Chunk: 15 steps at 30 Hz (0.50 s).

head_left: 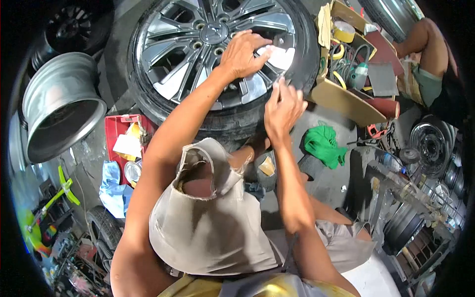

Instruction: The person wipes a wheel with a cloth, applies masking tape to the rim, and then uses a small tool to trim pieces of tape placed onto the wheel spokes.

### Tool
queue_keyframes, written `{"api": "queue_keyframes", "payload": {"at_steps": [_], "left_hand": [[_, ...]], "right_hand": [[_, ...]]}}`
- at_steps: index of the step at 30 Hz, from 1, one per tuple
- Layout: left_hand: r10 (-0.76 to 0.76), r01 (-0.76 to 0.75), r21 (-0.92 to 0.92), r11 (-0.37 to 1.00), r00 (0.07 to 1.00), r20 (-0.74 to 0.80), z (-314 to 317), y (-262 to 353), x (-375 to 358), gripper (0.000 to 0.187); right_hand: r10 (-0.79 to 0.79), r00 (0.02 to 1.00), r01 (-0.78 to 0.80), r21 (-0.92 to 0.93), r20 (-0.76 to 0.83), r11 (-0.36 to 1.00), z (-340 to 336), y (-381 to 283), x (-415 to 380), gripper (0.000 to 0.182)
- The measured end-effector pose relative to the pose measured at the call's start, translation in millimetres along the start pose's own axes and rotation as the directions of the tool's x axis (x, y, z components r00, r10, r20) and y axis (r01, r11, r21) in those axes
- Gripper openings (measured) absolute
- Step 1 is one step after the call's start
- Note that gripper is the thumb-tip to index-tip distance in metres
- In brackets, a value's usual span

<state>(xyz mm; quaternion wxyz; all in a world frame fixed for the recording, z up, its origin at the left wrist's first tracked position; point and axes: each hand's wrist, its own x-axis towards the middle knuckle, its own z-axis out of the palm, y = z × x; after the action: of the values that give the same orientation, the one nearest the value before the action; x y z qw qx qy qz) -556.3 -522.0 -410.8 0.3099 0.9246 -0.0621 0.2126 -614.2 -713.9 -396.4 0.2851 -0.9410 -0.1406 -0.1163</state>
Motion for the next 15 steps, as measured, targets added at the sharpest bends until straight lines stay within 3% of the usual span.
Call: {"api": "queue_keyframes", "payload": {"at_steps": [4,15], "left_hand": [[0.018,-0.018,0.004,1.0,0.999,0.027,0.9,-2.0,-0.2,0.041],[0.007,-0.007,-0.006,1.0,1.0,0.006,0.8,0.0,-1.0,0.042]], "right_hand": [[-0.037,0.999,0.038,-0.061,0.003,0.997,-1.3,6.4,15.6,0.03],[-0.089,0.995,0.088,0.031,0.05,0.996,-8.6,5.0,4.0,0.026]]}}
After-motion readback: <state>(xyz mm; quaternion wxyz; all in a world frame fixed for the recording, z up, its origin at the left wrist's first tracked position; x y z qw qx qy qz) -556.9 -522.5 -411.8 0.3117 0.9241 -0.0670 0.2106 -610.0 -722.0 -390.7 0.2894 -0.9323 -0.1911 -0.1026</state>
